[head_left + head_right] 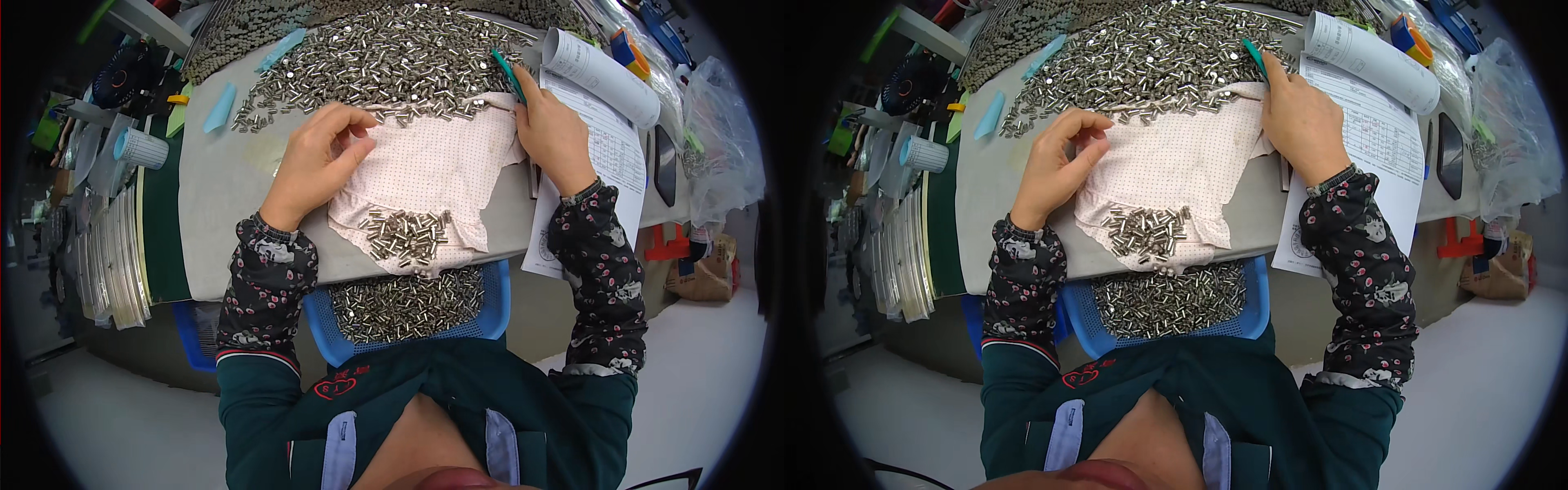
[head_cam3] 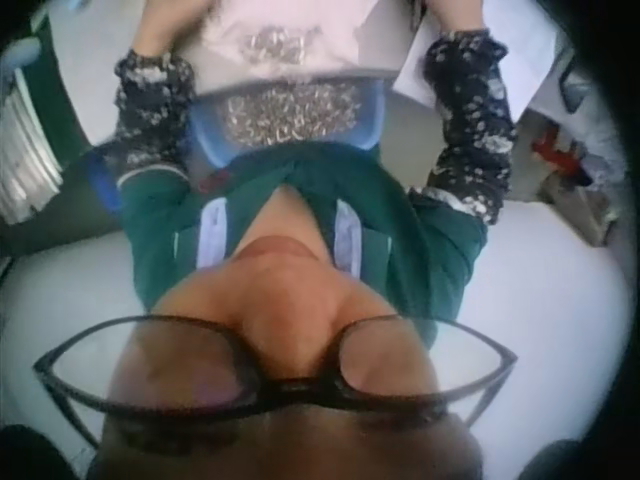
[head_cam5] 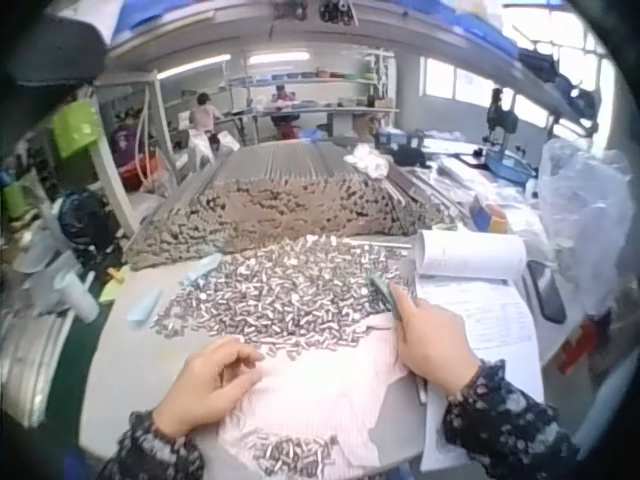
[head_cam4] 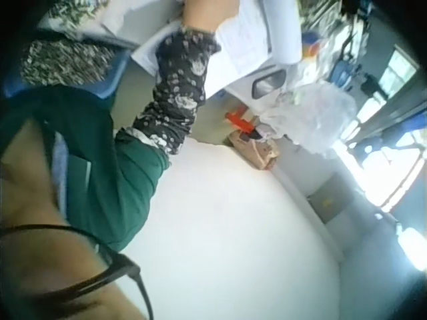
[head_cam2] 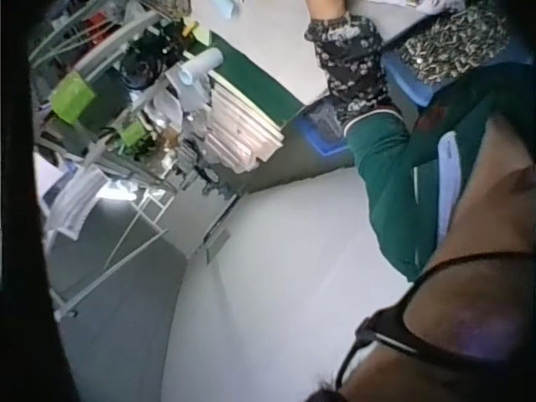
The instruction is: The person picks small metal components from a pile by hand and sorts them onto a table and into a plastic tray.
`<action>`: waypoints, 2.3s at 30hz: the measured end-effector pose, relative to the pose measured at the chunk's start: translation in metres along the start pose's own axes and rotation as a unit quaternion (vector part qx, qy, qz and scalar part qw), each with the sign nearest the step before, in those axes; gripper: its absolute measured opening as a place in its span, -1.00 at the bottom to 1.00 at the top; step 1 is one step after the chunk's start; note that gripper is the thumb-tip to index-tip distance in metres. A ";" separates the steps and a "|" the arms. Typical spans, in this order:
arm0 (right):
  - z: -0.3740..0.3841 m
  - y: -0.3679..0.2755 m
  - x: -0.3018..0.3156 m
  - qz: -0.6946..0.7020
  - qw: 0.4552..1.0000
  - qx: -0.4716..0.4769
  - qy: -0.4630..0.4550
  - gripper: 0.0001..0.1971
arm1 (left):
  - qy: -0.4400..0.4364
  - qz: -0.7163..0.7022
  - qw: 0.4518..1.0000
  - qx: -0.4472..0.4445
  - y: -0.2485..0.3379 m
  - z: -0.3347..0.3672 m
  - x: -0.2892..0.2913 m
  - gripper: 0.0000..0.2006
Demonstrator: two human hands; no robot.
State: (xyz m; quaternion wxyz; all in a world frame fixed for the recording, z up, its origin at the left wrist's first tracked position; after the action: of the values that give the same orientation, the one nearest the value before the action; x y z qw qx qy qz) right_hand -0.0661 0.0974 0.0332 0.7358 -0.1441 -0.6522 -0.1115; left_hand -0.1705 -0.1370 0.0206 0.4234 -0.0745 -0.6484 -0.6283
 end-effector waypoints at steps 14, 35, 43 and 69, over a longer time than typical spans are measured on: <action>0.048 -0.108 -0.008 0.103 0.985 0.135 -0.035 -0.58 | 0.046 0.190 0.977 0.083 -0.028 0.052 0.022 -0.57; -0.022 -0.107 -0.027 0.251 0.948 0.192 -0.031 -0.84 | 0.016 0.079 0.997 0.013 0.001 -0.009 -0.024 -0.71; -0.026 -0.110 -0.037 0.368 0.911 0.184 -0.039 -0.86 | 0.029 0.033 0.999 0.001 -0.002 -0.014 -0.022 -0.81; -0.026 -0.113 -0.035 0.347 0.917 0.197 -0.009 -0.90 | 0.067 0.106 0.992 -0.034 0.007 -0.009 -0.027 -0.89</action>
State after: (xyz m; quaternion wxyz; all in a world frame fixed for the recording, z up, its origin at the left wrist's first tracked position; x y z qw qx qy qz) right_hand -0.0865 -0.0185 0.0037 0.7360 -0.2142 -0.5767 0.2825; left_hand -0.1448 -0.1316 0.0069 0.5268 -0.1152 -0.5852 -0.6056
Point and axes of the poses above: each hand's wrist, its own z-axis towards the middle knuckle, its own x-axis out of the back of the hand, y = z × x, the point moved 9 cm from there along z, towards the middle knuckle, and after that the axes turned 13 degrees about -y, right-handed, at the moved point
